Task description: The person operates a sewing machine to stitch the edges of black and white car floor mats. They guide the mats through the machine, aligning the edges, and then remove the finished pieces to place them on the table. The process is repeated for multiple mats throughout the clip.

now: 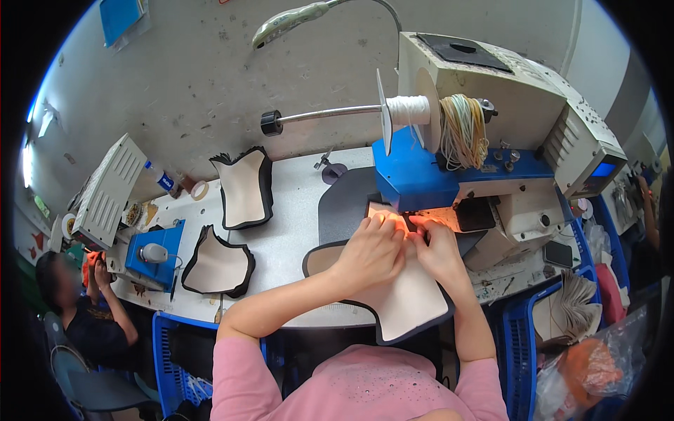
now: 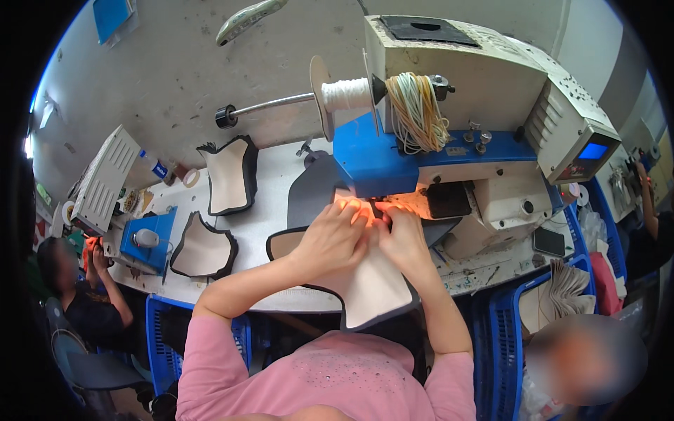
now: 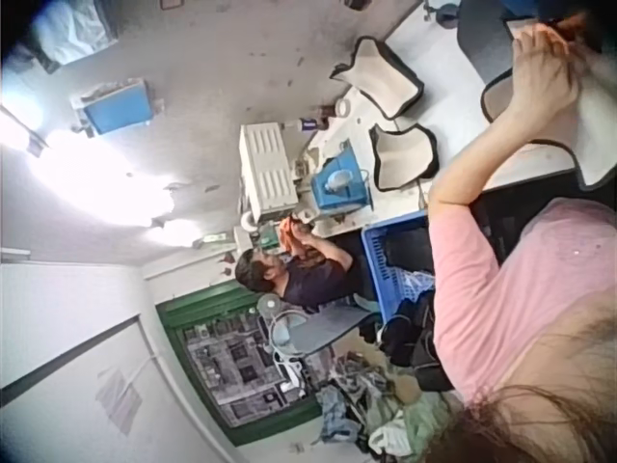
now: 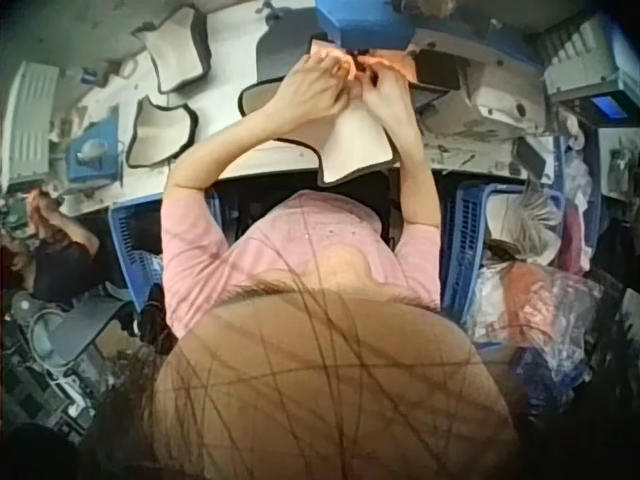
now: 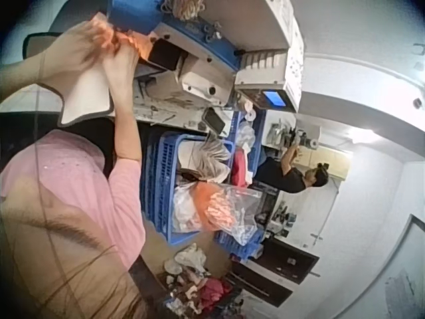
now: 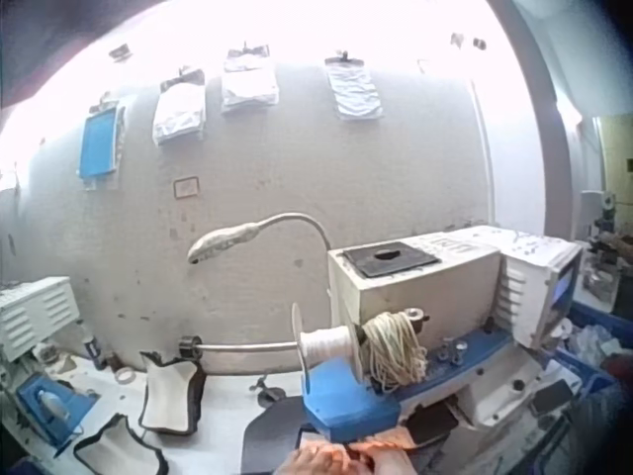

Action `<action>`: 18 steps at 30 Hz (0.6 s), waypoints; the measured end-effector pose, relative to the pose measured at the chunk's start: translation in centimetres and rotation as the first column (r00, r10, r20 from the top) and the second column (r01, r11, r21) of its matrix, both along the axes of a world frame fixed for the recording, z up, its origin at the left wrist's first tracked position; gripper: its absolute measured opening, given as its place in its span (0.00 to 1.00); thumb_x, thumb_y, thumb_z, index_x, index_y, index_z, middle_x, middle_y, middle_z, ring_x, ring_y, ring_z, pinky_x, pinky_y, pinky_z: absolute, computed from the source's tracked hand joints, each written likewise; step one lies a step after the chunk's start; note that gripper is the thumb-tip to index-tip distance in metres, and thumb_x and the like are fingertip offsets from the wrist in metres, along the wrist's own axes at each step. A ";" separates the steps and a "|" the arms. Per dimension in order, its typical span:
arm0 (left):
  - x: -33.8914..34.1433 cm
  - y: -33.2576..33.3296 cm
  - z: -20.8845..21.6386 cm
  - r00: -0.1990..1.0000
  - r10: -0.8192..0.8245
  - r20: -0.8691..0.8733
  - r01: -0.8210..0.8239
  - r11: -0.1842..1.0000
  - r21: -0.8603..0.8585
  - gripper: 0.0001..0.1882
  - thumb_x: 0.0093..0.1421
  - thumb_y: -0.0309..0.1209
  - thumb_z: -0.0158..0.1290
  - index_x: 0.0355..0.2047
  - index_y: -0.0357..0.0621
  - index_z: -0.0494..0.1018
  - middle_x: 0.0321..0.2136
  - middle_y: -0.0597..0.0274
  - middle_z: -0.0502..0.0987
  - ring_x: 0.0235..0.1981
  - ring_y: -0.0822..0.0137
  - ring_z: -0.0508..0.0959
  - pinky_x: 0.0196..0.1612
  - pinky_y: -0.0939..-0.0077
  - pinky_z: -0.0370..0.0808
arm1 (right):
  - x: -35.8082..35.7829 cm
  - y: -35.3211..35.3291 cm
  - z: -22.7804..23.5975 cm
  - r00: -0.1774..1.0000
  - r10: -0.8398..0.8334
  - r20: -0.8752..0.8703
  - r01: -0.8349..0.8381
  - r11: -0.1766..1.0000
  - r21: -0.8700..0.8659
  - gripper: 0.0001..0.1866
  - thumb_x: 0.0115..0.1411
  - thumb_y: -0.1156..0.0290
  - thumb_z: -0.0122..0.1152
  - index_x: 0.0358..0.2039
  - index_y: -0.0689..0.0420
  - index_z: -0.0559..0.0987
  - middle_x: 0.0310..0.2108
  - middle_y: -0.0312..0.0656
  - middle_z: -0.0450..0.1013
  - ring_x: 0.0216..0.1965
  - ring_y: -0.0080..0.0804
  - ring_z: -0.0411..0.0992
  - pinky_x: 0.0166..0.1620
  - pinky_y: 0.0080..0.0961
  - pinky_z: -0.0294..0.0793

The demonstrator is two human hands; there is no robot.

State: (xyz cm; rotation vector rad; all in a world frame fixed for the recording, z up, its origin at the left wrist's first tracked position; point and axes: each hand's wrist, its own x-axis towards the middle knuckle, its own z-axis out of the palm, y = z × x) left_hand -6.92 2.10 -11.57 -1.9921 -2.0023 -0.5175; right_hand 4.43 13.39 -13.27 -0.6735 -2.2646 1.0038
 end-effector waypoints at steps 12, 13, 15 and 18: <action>-0.5 0.1 2.5 0.997 0.053 0.056 -0.038 0.968 -0.250 0.25 0.55 0.47 0.47 0.34 0.31 0.74 0.38 0.34 0.71 0.42 0.44 0.72 0.54 0.54 0.61 | 0.9 -0.1 0.9 1.000 0.011 -0.025 -0.013 0.999 -0.049 0.09 0.50 0.78 0.55 0.31 0.68 0.77 0.26 0.57 0.72 0.32 0.52 0.71 0.36 0.37 0.68; -0.6 0.1 2.5 0.997 0.057 0.060 -0.040 0.963 -0.265 0.26 0.55 0.47 0.46 0.34 0.31 0.74 0.38 0.33 0.71 0.42 0.44 0.72 0.54 0.54 0.61 | 0.9 -0.2 0.9 0.999 0.011 -0.032 -0.013 0.999 -0.050 0.08 0.50 0.78 0.55 0.31 0.68 0.77 0.27 0.56 0.72 0.32 0.52 0.71 0.37 0.37 0.68; -0.8 0.0 1.7 0.999 0.044 0.019 -0.039 0.980 -0.197 0.26 0.55 0.47 0.46 0.36 0.31 0.74 0.37 0.34 0.71 0.40 0.43 0.72 0.54 0.54 0.61 | 0.8 -0.4 0.9 0.999 0.013 -0.048 -0.015 0.999 -0.051 0.08 0.50 0.78 0.55 0.31 0.68 0.77 0.27 0.56 0.72 0.32 0.52 0.71 0.37 0.37 0.68; -0.7 -0.1 1.9 0.998 0.050 0.049 -0.039 0.977 -0.210 0.25 0.55 0.46 0.46 0.36 0.31 0.73 0.35 0.35 0.71 0.38 0.43 0.72 0.54 0.55 0.61 | 0.8 -0.2 0.5 0.999 0.002 -0.038 -0.004 0.999 -0.046 0.08 0.50 0.77 0.56 0.31 0.67 0.77 0.27 0.55 0.72 0.33 0.51 0.71 0.37 0.36 0.68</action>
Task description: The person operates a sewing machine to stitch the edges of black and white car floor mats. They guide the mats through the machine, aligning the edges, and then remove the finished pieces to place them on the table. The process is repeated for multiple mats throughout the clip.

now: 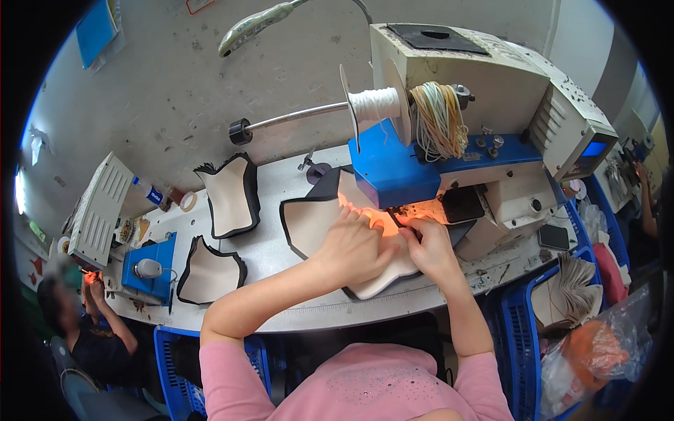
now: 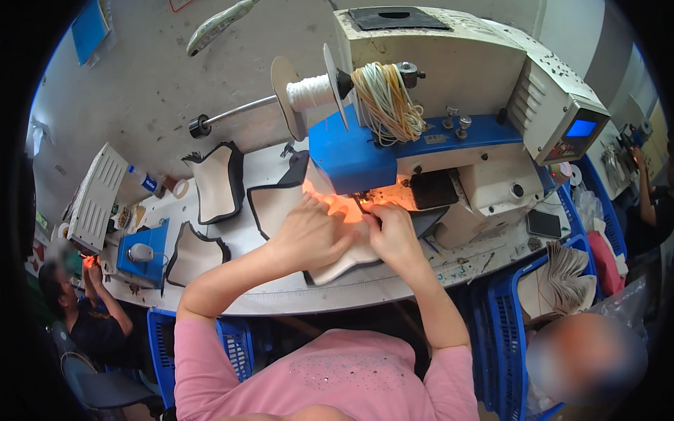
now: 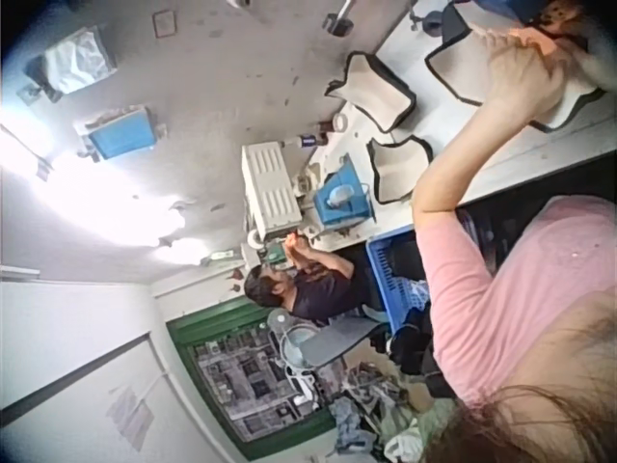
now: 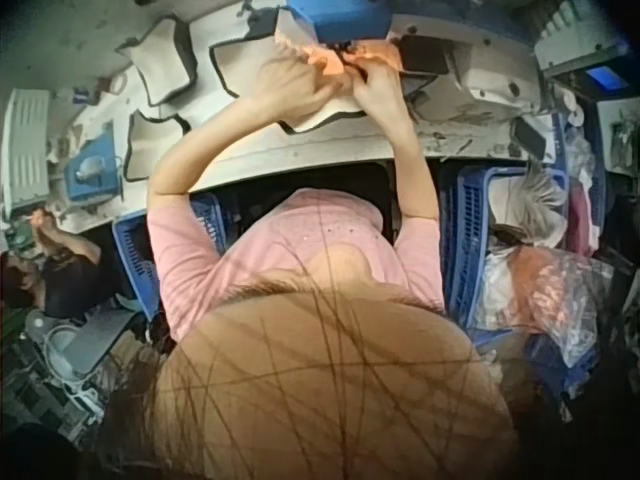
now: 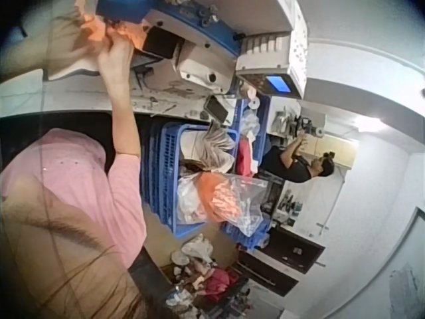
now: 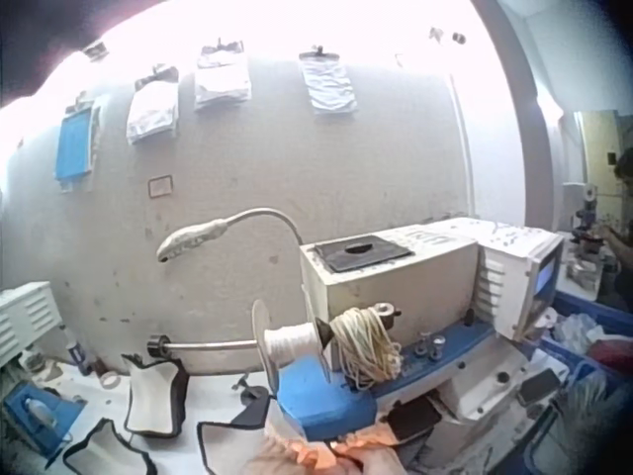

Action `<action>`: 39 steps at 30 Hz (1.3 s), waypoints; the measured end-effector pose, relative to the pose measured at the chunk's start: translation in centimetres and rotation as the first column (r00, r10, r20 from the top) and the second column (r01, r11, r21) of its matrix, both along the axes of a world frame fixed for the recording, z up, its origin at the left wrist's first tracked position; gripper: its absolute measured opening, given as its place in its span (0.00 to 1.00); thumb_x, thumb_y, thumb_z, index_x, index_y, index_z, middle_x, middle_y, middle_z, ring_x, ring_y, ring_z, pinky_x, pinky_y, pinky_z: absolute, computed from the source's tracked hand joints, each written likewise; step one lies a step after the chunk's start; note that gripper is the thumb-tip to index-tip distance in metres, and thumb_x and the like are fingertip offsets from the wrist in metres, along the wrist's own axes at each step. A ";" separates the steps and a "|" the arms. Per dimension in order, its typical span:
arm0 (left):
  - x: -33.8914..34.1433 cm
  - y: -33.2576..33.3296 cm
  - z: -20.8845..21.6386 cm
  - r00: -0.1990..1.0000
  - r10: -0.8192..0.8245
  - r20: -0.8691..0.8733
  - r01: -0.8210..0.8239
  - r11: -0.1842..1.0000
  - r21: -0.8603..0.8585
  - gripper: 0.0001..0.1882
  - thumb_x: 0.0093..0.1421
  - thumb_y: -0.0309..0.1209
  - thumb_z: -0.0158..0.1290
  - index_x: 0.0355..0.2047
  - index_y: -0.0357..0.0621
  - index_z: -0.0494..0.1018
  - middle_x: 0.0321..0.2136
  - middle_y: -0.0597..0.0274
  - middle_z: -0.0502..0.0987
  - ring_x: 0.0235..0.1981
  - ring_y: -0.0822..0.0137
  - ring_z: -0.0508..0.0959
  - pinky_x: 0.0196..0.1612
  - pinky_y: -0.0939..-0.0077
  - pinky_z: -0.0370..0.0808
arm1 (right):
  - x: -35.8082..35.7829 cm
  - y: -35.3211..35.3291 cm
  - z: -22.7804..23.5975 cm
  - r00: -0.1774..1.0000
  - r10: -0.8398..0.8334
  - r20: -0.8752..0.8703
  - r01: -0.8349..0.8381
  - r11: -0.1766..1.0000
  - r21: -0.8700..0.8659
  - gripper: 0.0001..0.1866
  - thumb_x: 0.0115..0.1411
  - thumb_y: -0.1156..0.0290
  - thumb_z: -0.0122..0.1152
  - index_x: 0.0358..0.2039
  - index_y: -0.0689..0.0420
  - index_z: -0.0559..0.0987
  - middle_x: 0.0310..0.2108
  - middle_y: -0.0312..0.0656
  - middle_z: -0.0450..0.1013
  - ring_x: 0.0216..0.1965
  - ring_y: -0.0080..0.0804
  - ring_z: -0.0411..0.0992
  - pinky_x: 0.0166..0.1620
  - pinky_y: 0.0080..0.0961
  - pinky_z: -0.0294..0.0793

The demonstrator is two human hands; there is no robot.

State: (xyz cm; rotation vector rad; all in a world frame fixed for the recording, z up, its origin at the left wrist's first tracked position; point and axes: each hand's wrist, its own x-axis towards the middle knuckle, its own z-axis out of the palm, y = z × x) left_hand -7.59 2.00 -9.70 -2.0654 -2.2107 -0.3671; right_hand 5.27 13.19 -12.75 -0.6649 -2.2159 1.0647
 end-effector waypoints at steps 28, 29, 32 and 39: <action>-6.0 1.6 -0.5 0.968 -0.233 0.088 0.232 0.972 0.024 0.17 0.50 0.25 0.51 0.41 0.57 0.75 0.41 0.65 0.70 0.43 0.60 0.70 0.41 0.68 0.73 | 1.7 0.5 -0.5 0.991 -0.087 -0.103 0.105 0.977 0.188 0.05 0.47 0.78 0.60 0.27 0.63 0.78 0.24 0.45 0.73 0.26 0.41 0.70 0.33 0.32 0.66; -5.8 1.6 -0.4 0.970 -0.228 0.081 0.226 0.974 0.029 0.17 0.50 0.26 0.51 0.42 0.57 0.75 0.41 0.65 0.70 0.43 0.60 0.70 0.41 0.67 0.73 | 1.9 0.7 -0.9 0.991 -0.091 -0.103 0.108 0.978 0.177 0.05 0.48 0.77 0.60 0.27 0.62 0.79 0.24 0.43 0.73 0.26 0.40 0.69 0.32 0.31 0.65; -5.2 1.3 -0.6 0.993 -0.119 0.026 0.120 0.991 -0.056 0.18 0.49 0.26 0.52 0.41 0.54 0.75 0.41 0.59 0.69 0.44 0.58 0.70 0.41 0.67 0.73 | 2.0 0.7 -0.9 0.990 -0.068 -0.122 0.088 0.981 0.171 0.04 0.48 0.77 0.59 0.27 0.61 0.79 0.24 0.43 0.72 0.27 0.39 0.69 0.33 0.30 0.65; -2.3 0.3 -0.9 0.999 0.011 -0.037 -0.013 0.997 -0.070 0.14 0.47 0.24 0.49 0.36 0.39 0.73 0.36 0.48 0.70 0.42 0.51 0.70 0.37 0.65 0.74 | 2.0 0.6 -1.1 0.985 -0.076 -0.155 0.107 0.974 0.201 0.04 0.49 0.77 0.59 0.27 0.60 0.79 0.23 0.42 0.72 0.28 0.38 0.69 0.34 0.30 0.64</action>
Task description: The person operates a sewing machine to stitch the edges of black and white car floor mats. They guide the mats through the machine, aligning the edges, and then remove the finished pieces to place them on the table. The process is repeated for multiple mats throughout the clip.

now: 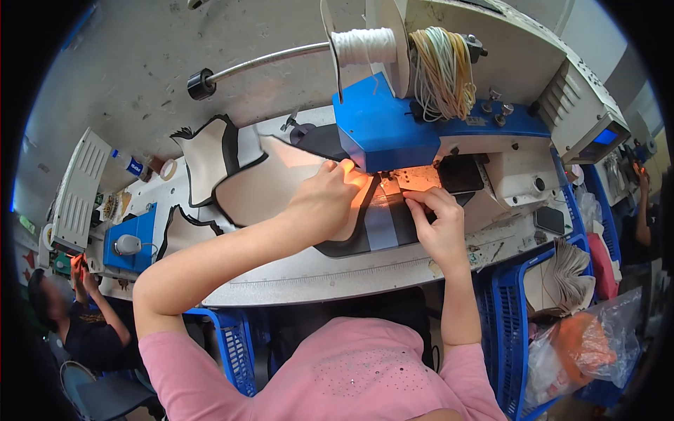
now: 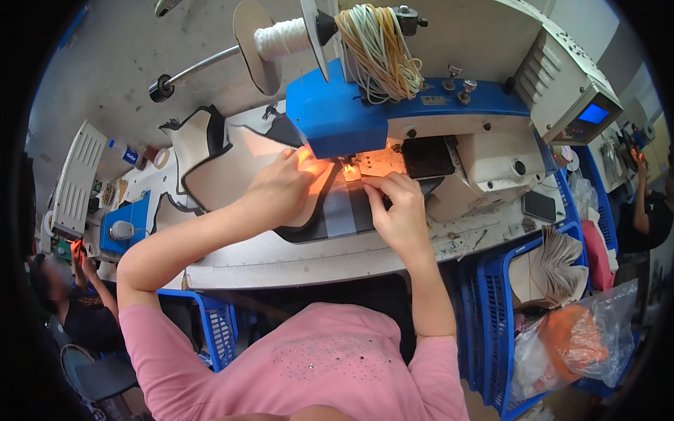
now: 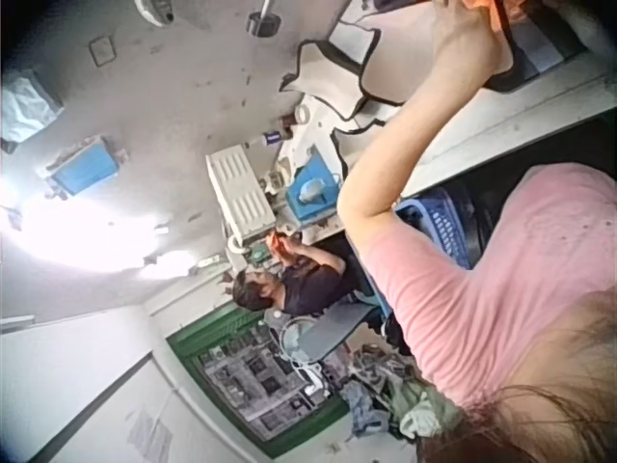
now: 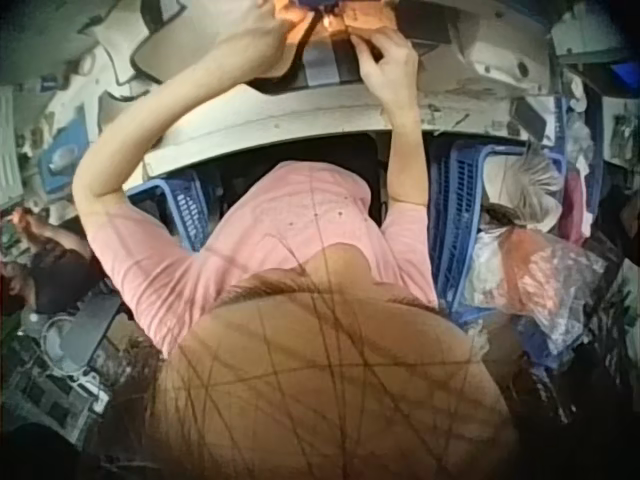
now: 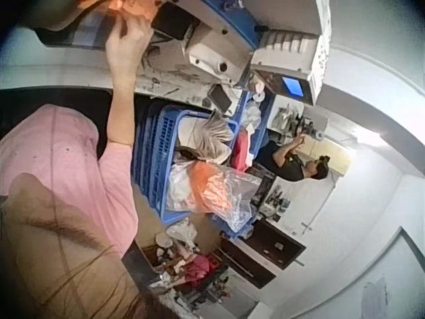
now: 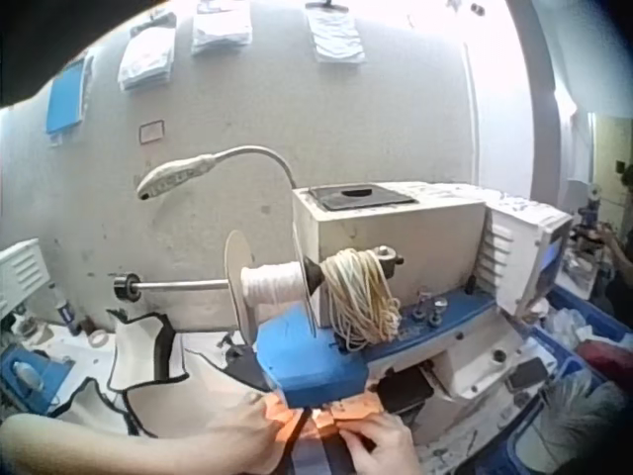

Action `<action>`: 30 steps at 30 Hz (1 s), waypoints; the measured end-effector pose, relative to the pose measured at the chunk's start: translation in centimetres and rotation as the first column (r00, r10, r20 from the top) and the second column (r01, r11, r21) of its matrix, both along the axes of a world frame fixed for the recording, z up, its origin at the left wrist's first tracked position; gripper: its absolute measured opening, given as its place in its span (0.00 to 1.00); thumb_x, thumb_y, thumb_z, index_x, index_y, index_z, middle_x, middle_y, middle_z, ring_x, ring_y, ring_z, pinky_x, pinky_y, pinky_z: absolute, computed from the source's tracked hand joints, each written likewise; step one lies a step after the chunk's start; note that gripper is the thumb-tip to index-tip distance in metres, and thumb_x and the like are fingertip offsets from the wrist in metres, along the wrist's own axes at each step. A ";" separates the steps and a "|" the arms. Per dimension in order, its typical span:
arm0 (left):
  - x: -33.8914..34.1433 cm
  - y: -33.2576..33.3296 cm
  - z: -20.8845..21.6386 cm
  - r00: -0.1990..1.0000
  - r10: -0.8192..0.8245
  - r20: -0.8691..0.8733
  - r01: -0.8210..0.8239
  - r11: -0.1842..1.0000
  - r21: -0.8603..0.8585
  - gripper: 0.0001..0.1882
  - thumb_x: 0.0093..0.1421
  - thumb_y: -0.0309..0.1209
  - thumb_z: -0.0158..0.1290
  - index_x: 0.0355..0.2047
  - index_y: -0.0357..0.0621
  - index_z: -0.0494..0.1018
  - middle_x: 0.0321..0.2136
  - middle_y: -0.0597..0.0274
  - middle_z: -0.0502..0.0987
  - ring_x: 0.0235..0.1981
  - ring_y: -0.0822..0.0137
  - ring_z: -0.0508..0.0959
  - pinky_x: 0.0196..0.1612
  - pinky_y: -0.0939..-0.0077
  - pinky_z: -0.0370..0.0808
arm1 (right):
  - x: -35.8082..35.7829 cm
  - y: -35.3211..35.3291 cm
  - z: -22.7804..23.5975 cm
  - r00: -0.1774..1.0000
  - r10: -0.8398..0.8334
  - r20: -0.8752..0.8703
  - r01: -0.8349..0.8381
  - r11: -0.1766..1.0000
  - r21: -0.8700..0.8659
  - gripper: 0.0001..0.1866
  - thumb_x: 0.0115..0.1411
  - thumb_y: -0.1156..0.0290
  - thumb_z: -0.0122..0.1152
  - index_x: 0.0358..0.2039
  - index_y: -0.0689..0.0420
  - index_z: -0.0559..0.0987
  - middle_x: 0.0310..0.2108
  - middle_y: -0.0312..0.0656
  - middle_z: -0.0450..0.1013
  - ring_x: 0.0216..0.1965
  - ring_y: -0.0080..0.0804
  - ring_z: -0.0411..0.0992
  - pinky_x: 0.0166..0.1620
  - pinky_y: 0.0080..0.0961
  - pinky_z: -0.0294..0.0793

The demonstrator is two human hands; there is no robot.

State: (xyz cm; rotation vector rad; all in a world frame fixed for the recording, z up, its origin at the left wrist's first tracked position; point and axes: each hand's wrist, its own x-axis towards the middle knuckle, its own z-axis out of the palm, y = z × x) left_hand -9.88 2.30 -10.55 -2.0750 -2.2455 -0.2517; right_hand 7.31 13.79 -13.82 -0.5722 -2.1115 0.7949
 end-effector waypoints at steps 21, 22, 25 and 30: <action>0.5 -0.5 2.2 0.947 -0.093 0.308 0.123 0.989 -0.080 0.14 0.54 0.24 0.47 0.42 0.40 0.71 0.47 0.37 0.66 0.48 0.44 0.66 0.50 0.60 0.65 | -0.9 -1.3 0.3 0.988 0.122 0.090 -0.132 0.985 0.114 0.07 0.48 0.78 0.56 0.30 0.59 0.79 0.26 0.38 0.72 0.33 0.34 0.69 0.39 0.29 0.62; 0.7 -0.4 3.5 0.928 0.027 0.372 0.056 0.976 -0.211 0.15 0.56 0.26 0.47 0.45 0.43 0.71 0.47 0.40 0.66 0.46 0.45 0.66 0.49 0.61 0.65 | -0.9 -1.4 0.3 0.989 0.114 0.094 -0.125 0.984 0.123 0.07 0.48 0.78 0.57 0.30 0.59 0.79 0.26 0.38 0.72 0.33 0.34 0.69 0.39 0.29 0.62; -0.8 0.0 3.4 0.914 -0.082 0.398 0.152 0.977 -0.148 0.13 0.55 0.26 0.49 0.42 0.44 0.71 0.41 0.44 0.67 0.46 0.47 0.66 0.48 0.62 0.67 | -0.9 -1.4 0.3 0.992 0.104 0.073 -0.113 0.983 0.146 0.07 0.48 0.77 0.57 0.30 0.58 0.79 0.25 0.37 0.72 0.33 0.34 0.69 0.39 0.29 0.62; -1.7 0.9 5.8 0.935 -0.124 0.333 0.232 0.924 -0.304 0.21 0.54 0.22 0.48 0.50 0.51 0.69 0.44 0.53 0.66 0.48 0.53 0.66 0.51 0.68 0.66 | -0.7 -1.3 0.0 0.992 0.119 0.034 -0.123 0.983 0.138 0.07 0.48 0.77 0.57 0.29 0.58 0.80 0.25 0.37 0.71 0.32 0.33 0.68 0.40 0.28 0.62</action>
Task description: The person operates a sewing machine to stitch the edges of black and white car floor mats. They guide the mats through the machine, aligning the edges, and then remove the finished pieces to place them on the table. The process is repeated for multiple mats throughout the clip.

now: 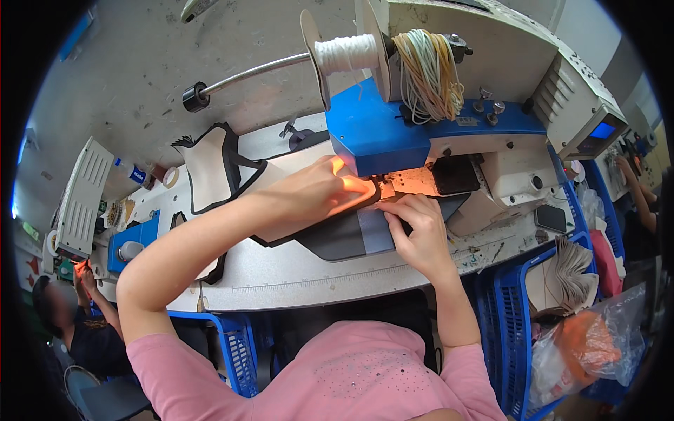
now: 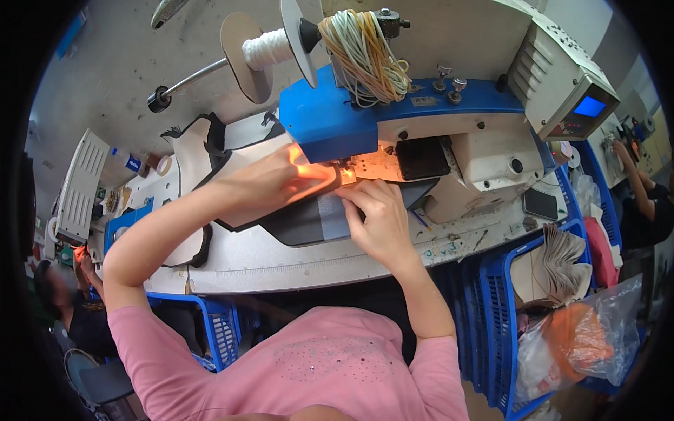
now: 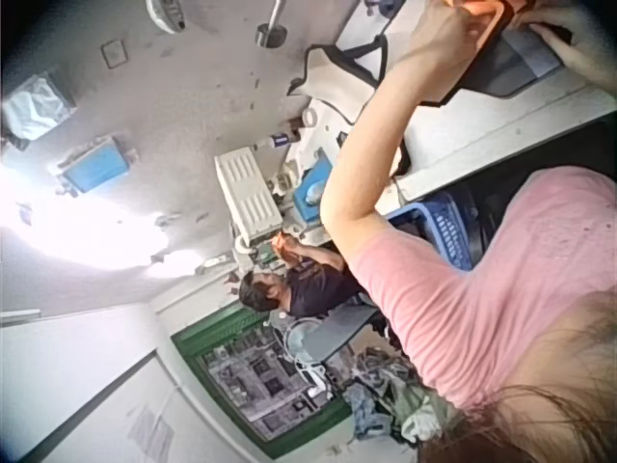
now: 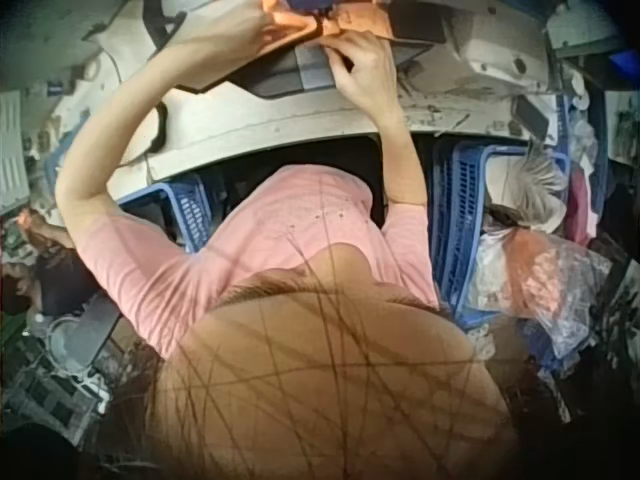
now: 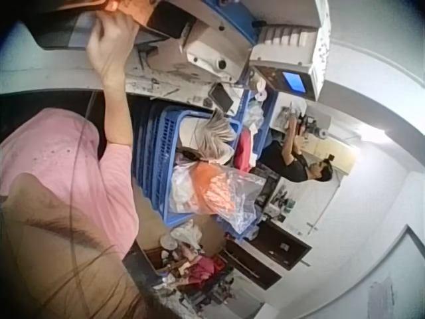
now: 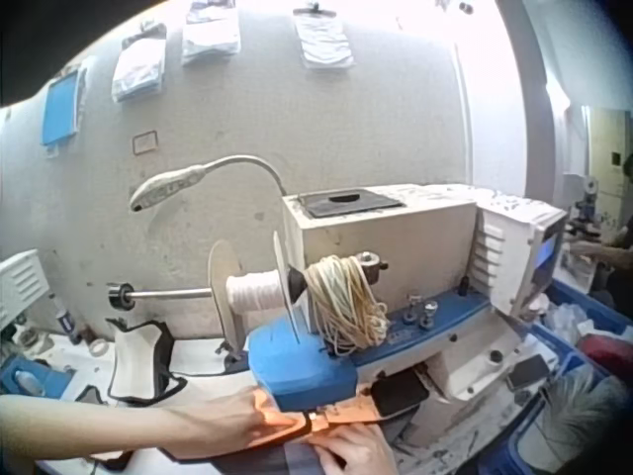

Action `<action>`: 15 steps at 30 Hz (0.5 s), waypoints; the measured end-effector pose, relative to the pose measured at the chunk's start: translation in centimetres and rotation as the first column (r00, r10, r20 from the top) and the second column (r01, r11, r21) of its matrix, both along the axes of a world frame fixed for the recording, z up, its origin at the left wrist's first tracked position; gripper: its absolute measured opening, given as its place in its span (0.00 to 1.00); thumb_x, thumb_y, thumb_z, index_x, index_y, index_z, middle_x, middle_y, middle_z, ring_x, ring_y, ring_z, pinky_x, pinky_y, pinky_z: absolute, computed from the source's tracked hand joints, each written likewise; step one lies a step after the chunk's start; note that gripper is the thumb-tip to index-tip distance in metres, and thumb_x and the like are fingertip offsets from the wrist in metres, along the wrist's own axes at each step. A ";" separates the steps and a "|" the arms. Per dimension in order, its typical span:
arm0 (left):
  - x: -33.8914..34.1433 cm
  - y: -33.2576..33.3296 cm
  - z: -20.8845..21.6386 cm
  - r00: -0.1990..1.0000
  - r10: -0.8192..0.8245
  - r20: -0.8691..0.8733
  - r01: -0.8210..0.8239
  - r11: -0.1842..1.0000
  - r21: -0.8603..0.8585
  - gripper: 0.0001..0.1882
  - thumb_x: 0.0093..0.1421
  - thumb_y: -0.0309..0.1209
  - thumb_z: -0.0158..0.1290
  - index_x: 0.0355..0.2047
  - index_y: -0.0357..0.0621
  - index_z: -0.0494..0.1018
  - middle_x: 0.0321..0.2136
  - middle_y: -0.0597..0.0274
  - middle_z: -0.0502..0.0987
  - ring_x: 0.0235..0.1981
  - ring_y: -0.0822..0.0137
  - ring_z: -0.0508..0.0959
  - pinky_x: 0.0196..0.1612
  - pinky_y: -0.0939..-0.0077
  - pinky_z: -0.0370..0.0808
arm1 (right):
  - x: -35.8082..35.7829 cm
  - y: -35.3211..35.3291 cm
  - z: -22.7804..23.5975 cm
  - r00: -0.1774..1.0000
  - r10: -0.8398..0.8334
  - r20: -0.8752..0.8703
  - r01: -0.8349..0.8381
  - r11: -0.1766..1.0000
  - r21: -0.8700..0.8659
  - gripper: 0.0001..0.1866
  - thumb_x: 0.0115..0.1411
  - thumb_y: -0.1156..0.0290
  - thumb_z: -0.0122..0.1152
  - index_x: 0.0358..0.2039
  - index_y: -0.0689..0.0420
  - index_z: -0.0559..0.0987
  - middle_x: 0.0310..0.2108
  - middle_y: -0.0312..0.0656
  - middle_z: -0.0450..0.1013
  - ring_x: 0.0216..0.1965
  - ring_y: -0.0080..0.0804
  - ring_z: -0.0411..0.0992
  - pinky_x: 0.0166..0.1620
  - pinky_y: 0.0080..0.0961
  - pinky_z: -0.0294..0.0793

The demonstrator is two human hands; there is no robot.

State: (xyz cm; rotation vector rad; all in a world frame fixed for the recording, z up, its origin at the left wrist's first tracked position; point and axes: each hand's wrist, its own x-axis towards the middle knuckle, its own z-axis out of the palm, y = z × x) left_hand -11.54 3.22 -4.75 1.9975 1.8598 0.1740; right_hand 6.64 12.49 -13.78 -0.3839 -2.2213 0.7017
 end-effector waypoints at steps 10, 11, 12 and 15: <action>-2.4 1.5 -1.3 0.975 -0.005 -0.224 -0.042 0.978 -0.202 0.20 0.58 0.29 0.48 0.52 0.49 0.69 0.54 0.44 0.57 0.55 0.51 0.59 0.58 0.67 0.58 | 0.3 0.1 -0.1 0.999 0.016 -0.038 -0.016 1.000 -0.014 0.07 0.47 0.78 0.57 0.29 0.58 0.80 0.24 0.37 0.71 0.30 0.35 0.68 0.37 0.29 0.63; -2.0 1.5 -1.2 0.970 0.006 -0.242 -0.056 0.978 -0.200 0.22 0.57 0.29 0.48 0.54 0.51 0.66 0.53 0.43 0.58 0.54 0.50 0.60 0.56 0.65 0.60 | 0.3 0.2 -0.1 0.999 0.015 -0.035 -0.015 1.000 -0.013 0.08 0.47 0.79 0.57 0.29 0.58 0.80 0.24 0.37 0.71 0.30 0.35 0.68 0.37 0.29 0.64; -1.6 1.4 -1.1 0.966 0.018 -0.260 -0.071 0.978 -0.198 0.24 0.56 0.28 0.47 0.55 0.52 0.64 0.52 0.41 0.59 0.53 0.50 0.62 0.55 0.63 0.62 | 0.3 0.2 -0.1 0.999 0.014 -0.032 -0.015 1.000 -0.012 0.08 0.47 0.79 0.57 0.29 0.58 0.80 0.24 0.38 0.71 0.30 0.35 0.68 0.37 0.29 0.64; -0.5 0.7 -1.8 0.963 0.118 -0.243 -0.165 0.968 -0.186 0.27 0.56 0.30 0.46 0.58 0.52 0.60 0.52 0.39 0.58 0.51 0.46 0.62 0.53 0.57 0.63 | 0.3 0.2 -0.1 0.998 0.030 -0.049 -0.032 0.999 -0.028 0.08 0.47 0.79 0.57 0.29 0.58 0.80 0.24 0.38 0.71 0.30 0.35 0.68 0.37 0.29 0.64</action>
